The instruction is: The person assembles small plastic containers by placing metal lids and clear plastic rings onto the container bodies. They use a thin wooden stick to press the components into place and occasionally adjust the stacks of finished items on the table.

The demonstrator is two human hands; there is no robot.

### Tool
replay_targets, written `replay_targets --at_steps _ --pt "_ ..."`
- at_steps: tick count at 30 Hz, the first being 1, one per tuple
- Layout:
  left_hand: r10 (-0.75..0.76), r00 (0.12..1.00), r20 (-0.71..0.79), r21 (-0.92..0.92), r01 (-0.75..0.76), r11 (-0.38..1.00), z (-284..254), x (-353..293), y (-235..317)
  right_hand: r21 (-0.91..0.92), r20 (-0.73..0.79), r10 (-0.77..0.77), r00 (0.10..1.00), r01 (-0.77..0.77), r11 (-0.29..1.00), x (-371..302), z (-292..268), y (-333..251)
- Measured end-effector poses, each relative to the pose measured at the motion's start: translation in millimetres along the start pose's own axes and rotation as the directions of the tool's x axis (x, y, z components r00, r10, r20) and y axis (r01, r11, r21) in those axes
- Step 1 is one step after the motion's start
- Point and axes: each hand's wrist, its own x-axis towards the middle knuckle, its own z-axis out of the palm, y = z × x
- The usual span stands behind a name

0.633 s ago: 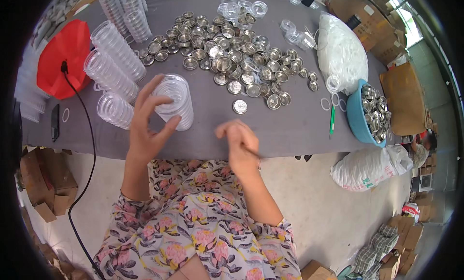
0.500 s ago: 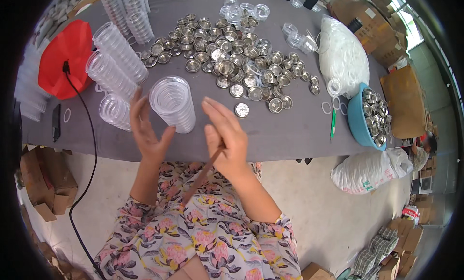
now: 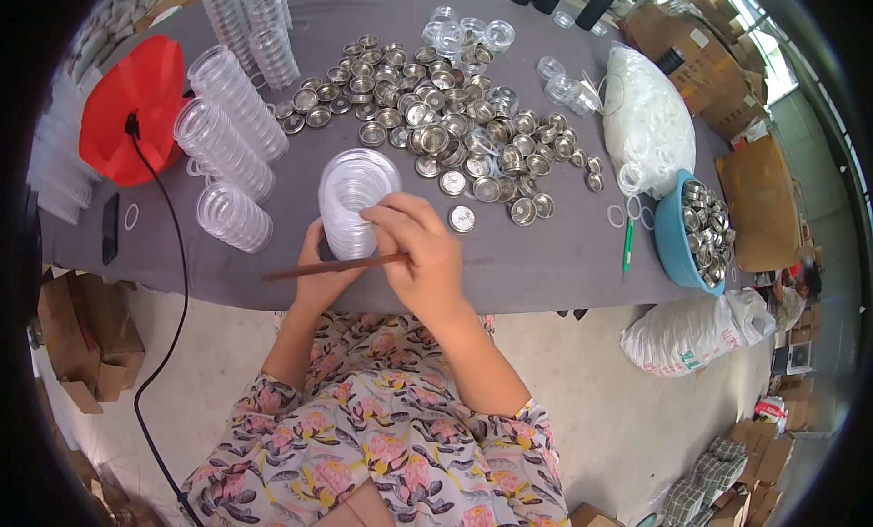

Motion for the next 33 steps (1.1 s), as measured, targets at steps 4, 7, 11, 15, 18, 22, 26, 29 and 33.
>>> replay_targets --at_steps 4,7,11,15,18,22,26,29,33 --pt "0.107 0.990 0.093 -0.122 -0.096 0.988 -24 -9 8 0.201 -0.058 0.233 0.971 -0.217 0.955 -8 -18 11" --pt "0.128 0.989 0.069 -0.278 -0.104 0.955 -41 -14 16 0.472 0.017 0.477 0.879 -0.427 0.771 -18 -23 26" --pt "0.014 0.982 -0.190 -0.451 -0.099 0.887 -50 -16 25 0.729 0.108 0.737 0.667 -0.558 0.398 -25 -13 28" --pt "0.077 0.945 -0.319 -0.403 -0.209 0.891 -50 -7 52 0.830 0.352 0.819 0.453 -0.555 -0.050 -58 16 51" --pt "0.227 0.941 -0.250 -0.194 -0.278 0.941 -41 5 73 0.757 0.457 0.840 0.293 -0.624 -0.195 -74 33 65" --pt "0.359 0.925 -0.126 0.066 -0.353 0.933 -33 16 90 0.590 0.416 0.850 0.322 -0.807 0.018 -73 25 69" --pt "0.434 0.901 -0.019 0.163 -0.426 0.890 -17 22 108 0.292 -0.103 0.615 0.782 -0.567 0.770 -96 23 99" --pt "0.494 0.869 0.038 0.182 -0.492 0.851 -3 26 109 0.303 -0.041 0.699 0.714 -0.658 0.689 -82 -4 74" --pt "0.516 0.855 0.047 0.149 -0.517 0.843 20 34 109 0.396 -0.020 0.717 0.696 -0.653 0.645 -56 -46 30"
